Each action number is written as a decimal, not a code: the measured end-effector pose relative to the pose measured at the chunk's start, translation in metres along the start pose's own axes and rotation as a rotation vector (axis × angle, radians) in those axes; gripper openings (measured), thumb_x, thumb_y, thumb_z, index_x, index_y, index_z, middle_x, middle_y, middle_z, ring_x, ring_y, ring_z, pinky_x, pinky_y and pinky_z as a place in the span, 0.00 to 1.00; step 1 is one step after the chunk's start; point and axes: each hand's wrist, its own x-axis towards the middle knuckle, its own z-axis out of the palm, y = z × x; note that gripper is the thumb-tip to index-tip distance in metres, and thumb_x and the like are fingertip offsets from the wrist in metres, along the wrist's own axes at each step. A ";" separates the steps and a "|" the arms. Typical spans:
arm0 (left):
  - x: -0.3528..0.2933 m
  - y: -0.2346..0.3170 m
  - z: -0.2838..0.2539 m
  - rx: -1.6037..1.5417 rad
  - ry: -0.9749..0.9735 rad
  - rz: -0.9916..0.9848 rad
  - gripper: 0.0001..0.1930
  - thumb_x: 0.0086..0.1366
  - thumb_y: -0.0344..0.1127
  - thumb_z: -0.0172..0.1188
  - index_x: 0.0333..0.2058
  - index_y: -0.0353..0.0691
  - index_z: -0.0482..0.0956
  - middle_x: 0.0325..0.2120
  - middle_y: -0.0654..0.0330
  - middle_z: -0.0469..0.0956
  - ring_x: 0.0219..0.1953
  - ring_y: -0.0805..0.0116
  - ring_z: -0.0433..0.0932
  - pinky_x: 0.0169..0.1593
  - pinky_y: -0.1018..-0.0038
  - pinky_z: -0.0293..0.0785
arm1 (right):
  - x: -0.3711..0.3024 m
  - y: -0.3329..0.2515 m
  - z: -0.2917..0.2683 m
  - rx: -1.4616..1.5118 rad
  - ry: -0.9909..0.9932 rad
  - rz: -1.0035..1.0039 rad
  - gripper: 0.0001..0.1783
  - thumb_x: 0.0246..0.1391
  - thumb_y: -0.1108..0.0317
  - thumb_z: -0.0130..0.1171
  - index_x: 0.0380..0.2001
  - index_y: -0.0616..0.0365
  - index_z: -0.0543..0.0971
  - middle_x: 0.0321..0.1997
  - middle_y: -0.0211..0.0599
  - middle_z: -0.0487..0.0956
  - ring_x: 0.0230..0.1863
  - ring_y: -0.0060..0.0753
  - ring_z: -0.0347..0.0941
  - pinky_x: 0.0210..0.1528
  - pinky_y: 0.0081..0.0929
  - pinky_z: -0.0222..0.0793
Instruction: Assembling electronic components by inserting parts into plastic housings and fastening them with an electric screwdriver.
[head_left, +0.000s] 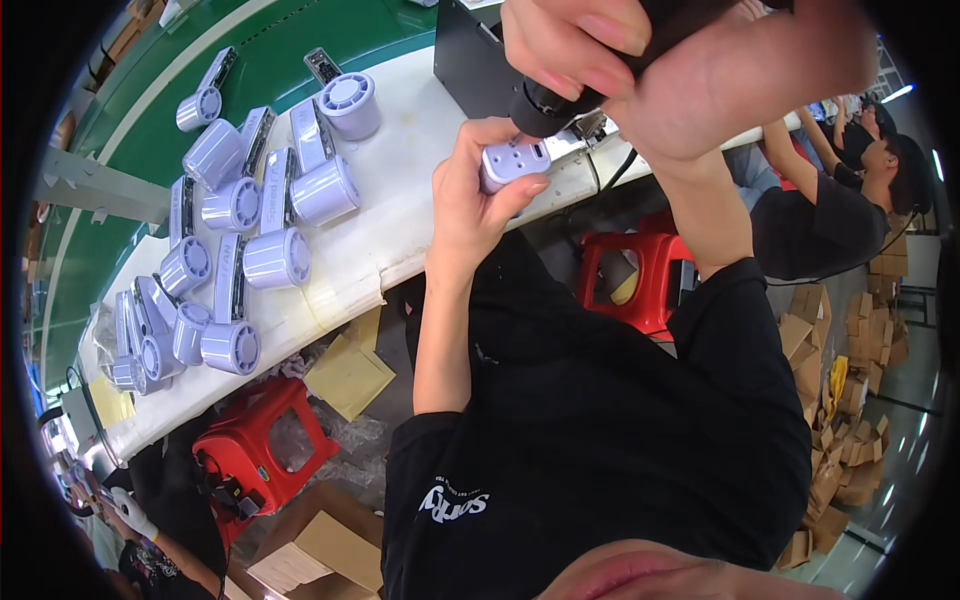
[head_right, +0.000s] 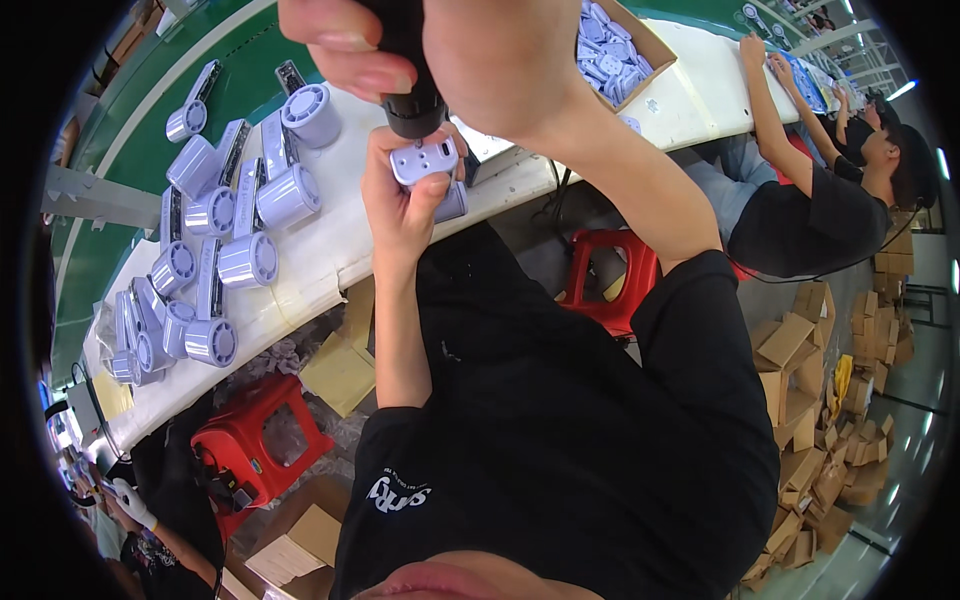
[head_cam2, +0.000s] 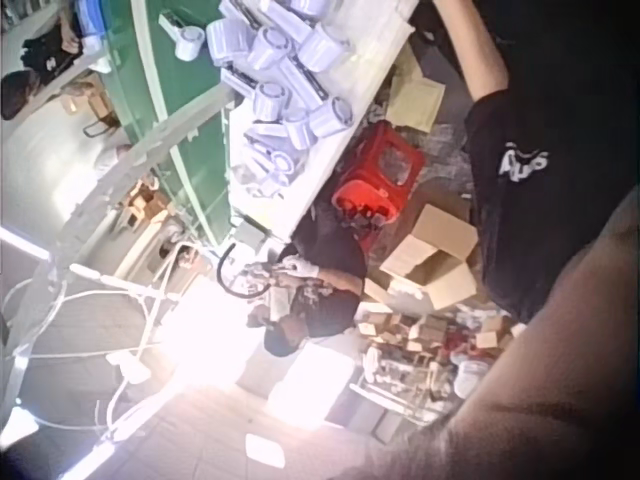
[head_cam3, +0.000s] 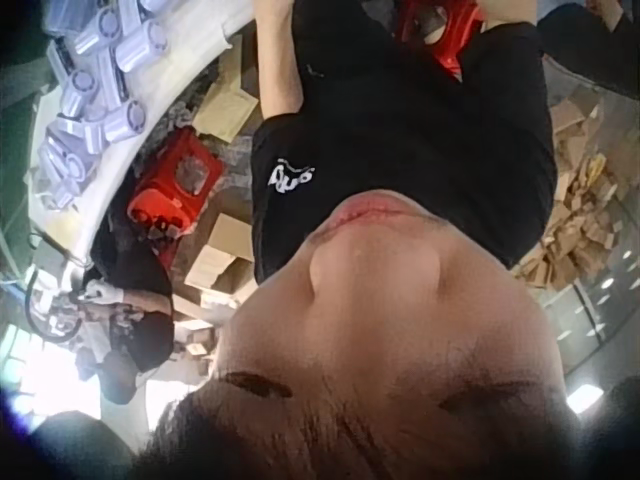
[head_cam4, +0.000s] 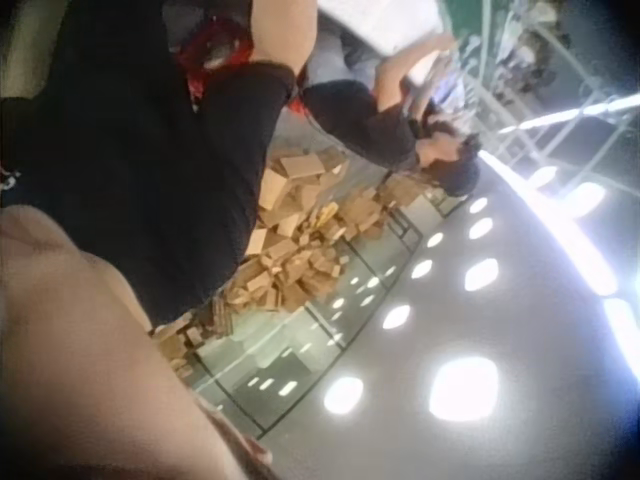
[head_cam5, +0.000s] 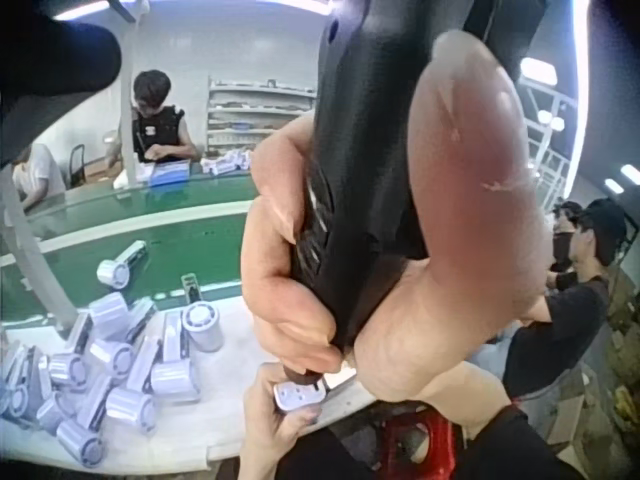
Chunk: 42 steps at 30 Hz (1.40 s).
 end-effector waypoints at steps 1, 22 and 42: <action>0.001 -0.001 0.000 0.000 0.000 -0.002 0.24 0.55 0.44 0.71 0.42 0.37 0.70 0.32 0.59 0.81 0.28 0.71 0.75 0.36 0.79 0.72 | 0.000 -0.004 0.001 0.016 -0.005 -0.013 0.36 0.54 0.26 0.41 0.31 0.53 0.64 0.12 0.31 0.62 0.08 0.24 0.55 0.11 0.26 0.53; 0.000 -0.004 0.004 0.019 0.026 0.104 0.25 0.54 0.46 0.71 0.39 0.37 0.69 0.30 0.60 0.78 0.26 0.71 0.73 0.33 0.80 0.70 | -0.004 0.011 0.000 -0.036 0.001 0.030 0.36 0.55 0.26 0.41 0.31 0.53 0.64 0.11 0.31 0.62 0.07 0.24 0.54 0.10 0.24 0.53; -0.002 -0.005 0.005 -0.027 0.095 0.031 0.28 0.54 0.53 0.69 0.40 0.37 0.69 0.33 0.60 0.80 0.30 0.73 0.75 0.37 0.79 0.72 | -0.008 0.007 0.008 -0.039 0.055 0.024 0.36 0.55 0.27 0.40 0.31 0.54 0.64 0.10 0.31 0.61 0.06 0.23 0.54 0.10 0.23 0.53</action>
